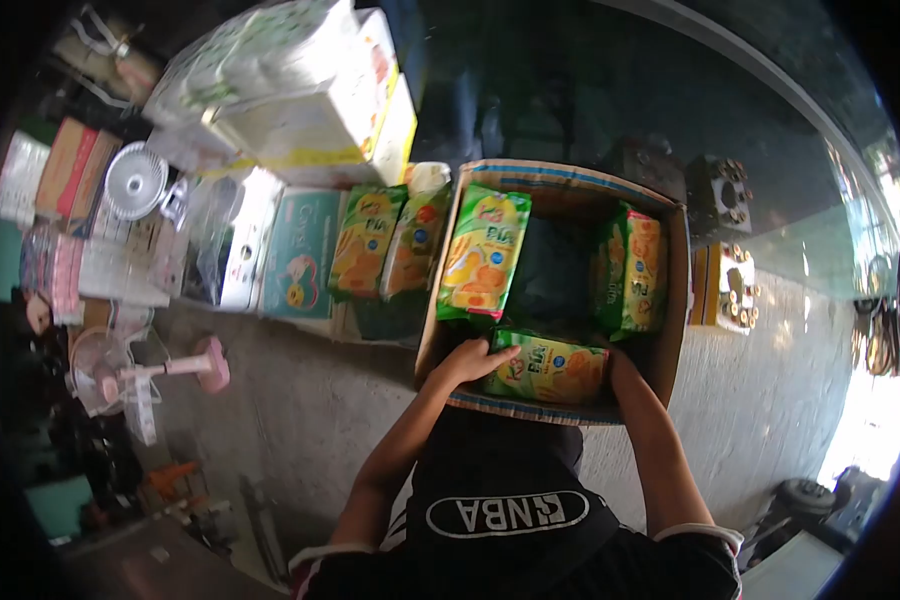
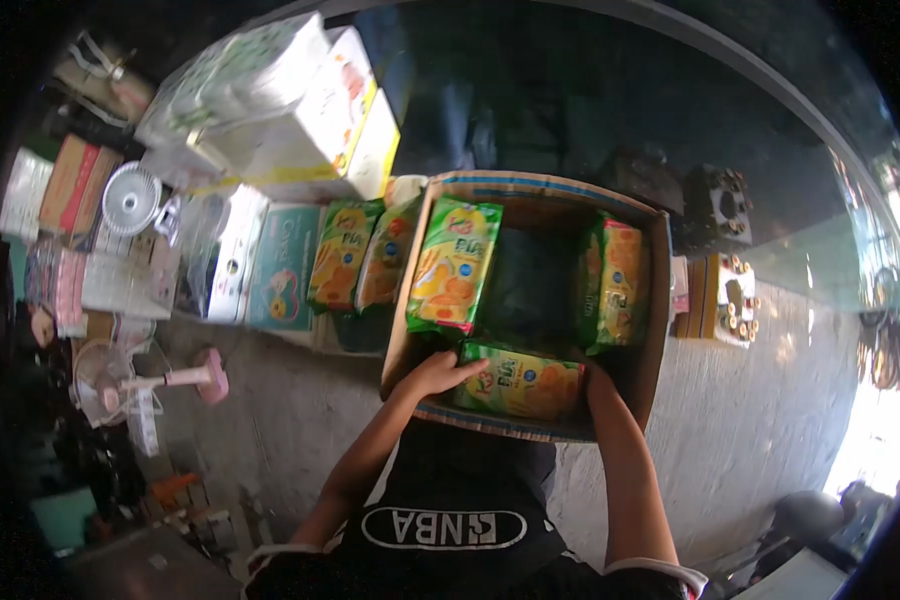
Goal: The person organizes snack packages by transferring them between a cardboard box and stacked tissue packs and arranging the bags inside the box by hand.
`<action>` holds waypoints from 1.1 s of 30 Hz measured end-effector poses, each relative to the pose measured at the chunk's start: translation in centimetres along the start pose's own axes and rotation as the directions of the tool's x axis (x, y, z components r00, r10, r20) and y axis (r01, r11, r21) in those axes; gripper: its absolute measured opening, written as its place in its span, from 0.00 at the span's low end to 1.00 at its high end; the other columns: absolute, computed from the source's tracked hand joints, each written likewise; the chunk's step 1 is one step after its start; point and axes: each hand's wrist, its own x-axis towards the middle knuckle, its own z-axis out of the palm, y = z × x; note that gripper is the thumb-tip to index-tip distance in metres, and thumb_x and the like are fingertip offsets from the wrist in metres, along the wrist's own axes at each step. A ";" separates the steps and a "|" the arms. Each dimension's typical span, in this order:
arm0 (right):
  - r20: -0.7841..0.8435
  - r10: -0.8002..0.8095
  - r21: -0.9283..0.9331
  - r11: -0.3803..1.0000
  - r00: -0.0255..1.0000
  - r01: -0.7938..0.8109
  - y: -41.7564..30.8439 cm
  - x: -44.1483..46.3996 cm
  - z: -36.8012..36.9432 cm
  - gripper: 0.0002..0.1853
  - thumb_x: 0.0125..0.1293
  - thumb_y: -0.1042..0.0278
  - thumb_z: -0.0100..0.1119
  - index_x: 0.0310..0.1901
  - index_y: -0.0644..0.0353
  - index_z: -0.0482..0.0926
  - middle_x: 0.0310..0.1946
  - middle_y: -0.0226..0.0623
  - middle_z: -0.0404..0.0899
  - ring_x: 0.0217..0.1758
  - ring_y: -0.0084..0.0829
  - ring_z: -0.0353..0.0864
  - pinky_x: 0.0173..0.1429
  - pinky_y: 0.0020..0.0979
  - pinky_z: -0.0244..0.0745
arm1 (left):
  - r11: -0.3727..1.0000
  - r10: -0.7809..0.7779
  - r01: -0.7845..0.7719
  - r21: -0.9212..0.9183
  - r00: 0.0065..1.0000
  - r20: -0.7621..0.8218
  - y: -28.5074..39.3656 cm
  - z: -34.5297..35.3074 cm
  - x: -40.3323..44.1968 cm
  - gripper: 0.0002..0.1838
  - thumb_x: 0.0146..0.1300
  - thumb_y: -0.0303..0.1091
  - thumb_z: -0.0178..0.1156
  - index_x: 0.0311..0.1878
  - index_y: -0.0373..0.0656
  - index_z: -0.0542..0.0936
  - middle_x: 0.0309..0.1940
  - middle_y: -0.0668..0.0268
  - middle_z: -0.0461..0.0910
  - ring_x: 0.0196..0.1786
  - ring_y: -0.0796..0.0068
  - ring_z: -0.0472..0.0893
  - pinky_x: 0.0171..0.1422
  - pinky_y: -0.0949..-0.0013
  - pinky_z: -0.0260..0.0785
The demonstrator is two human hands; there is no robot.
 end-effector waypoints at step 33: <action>0.358 -0.814 0.302 0.564 0.457 0.768 -22.3 -32.0 13.9 0.17 0.57 0.66 0.54 0.47 0.65 0.72 0.27 0.42 0.79 0.30 0.32 0.80 0.37 0.30 0.73 | 0.909 0.417 -0.256 0.330 0.598 -0.685 -15.5 -23.2 0.3 0.10 0.59 0.35 0.52 0.29 0.38 0.70 0.28 0.54 0.71 0.34 0.51 0.72 0.34 0.58 0.63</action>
